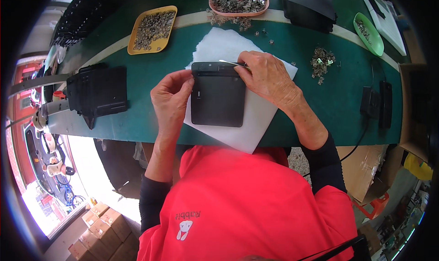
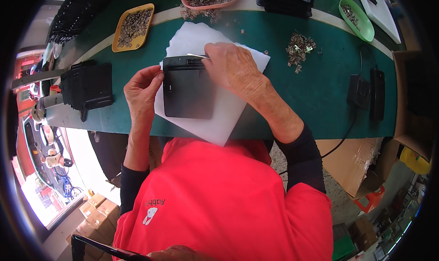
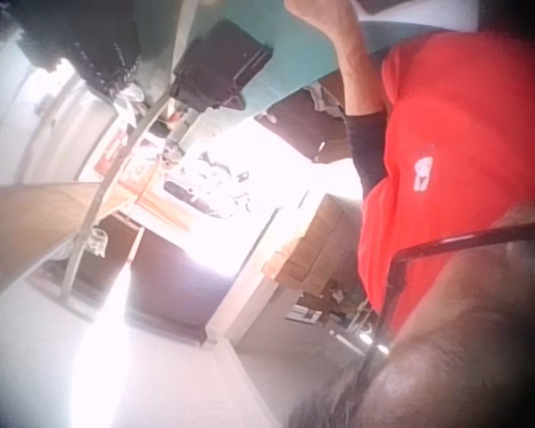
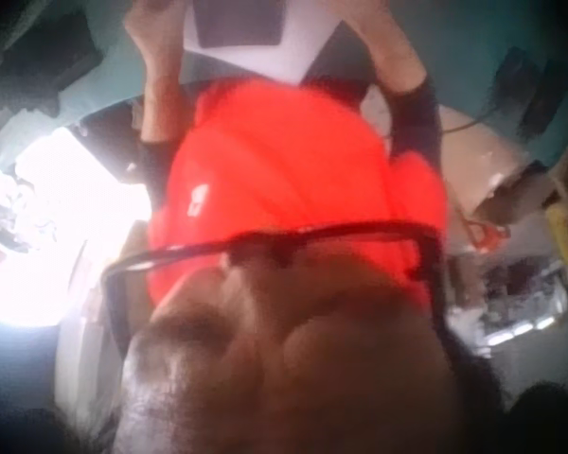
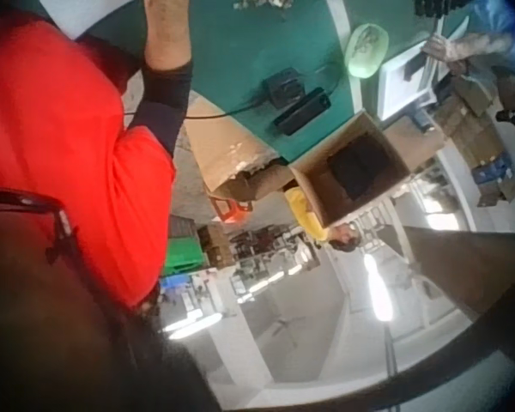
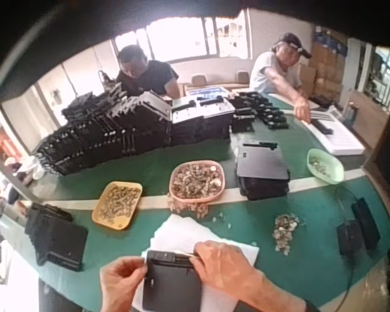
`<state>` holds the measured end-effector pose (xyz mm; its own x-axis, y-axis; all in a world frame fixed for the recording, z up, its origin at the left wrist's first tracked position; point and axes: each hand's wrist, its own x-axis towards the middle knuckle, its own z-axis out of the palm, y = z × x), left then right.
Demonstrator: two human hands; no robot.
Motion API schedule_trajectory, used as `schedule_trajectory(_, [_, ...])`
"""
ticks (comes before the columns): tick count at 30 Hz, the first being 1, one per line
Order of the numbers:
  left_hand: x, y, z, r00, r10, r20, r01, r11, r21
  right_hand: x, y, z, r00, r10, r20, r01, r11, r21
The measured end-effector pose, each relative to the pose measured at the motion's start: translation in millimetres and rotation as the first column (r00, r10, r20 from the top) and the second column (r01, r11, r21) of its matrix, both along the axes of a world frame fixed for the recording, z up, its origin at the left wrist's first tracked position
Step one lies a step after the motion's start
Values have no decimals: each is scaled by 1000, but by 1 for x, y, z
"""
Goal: The person uses a screwdriver to remove screws from a black electronic device casing. They place the screws into a yellow tray and set the casing aside. The person then picks up another casing and repeats the process of unscrewing and organizing the parts on a green workbench.
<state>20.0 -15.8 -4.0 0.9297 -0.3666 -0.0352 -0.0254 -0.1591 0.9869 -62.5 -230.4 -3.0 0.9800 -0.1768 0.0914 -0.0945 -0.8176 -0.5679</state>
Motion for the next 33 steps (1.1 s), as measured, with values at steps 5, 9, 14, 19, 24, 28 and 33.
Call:
schedule_trajectory(5, [2,-8,-3,972,2,233,-53,976,212,-2,3,0,1000,-4,28,4,1000,8])
schedule_trajectory(9, [5,-14,3,950,-39,309,-64,946,318,-3,3,-3,999,-8,46,8,1000,7])
schedule_trajectory(14, [6,-27,19,928,-113,354,-77,873,481,-4,3,-7,998,-13,55,13,1000,8])
schedule_trajectory(19, [5,-32,20,798,-295,526,-141,756,639,-8,4,0,974,-46,222,40,999,30])
schedule_trajectory(24, [6,-35,19,735,-356,577,-189,709,679,-15,18,16,972,100,214,-105,994,14])
schedule_trajectory(28, [9,-41,21,734,-419,535,-151,667,729,-6,32,17,973,157,168,-143,985,-97])
schedule_trajectory(33, [17,-43,21,792,-412,452,-99,643,759,12,44,23,983,184,11,-179,966,-188])
